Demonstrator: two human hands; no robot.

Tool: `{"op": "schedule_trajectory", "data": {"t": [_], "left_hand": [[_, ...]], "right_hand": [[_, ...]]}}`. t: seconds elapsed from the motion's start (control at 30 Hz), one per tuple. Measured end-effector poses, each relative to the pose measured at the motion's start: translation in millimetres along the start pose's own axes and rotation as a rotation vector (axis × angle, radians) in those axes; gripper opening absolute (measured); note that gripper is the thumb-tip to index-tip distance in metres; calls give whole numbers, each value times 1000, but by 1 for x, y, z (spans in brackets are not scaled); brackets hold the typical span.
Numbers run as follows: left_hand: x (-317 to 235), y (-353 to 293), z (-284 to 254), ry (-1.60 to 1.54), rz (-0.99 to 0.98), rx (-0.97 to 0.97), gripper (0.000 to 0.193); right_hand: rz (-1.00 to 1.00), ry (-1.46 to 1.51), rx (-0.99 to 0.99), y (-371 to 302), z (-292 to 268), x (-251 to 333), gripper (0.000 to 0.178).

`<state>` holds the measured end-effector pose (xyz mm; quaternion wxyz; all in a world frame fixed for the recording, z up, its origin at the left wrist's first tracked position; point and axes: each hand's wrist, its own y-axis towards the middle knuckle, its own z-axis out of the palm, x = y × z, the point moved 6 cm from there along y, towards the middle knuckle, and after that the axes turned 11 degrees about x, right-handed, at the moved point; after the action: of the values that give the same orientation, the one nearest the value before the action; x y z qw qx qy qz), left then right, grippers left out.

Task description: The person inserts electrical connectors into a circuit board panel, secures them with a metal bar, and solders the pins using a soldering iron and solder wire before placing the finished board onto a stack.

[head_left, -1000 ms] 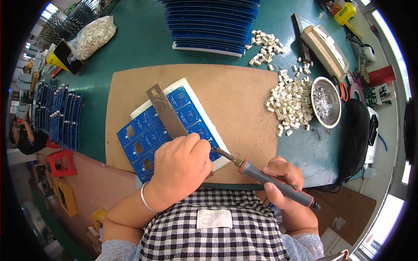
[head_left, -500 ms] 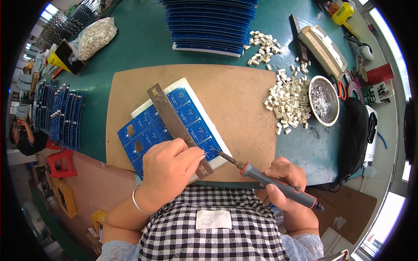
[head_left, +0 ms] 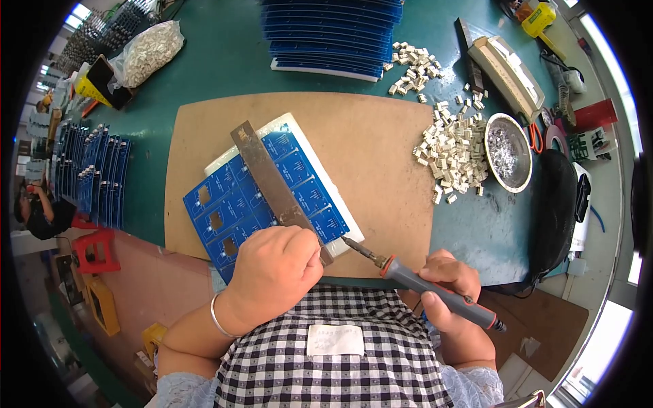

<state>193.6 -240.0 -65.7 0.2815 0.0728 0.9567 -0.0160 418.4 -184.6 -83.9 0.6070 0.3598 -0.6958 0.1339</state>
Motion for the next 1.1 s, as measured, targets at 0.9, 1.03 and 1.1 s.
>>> {"op": "schedule_trajectory", "data": {"t": [0.9, 1.03, 1.1], "left_hand": [[-1, 16, 4, 70, 11, 81, 17], [1, 11, -1, 26, 31, 48, 15], [5, 7, -4, -2, 12, 21, 11]], "right_hand": [[77, -35, 42, 12, 7, 3, 21], [25, -68, 68, 14, 6, 6, 21], [21, -80, 74, 15, 6, 8, 21]]}}
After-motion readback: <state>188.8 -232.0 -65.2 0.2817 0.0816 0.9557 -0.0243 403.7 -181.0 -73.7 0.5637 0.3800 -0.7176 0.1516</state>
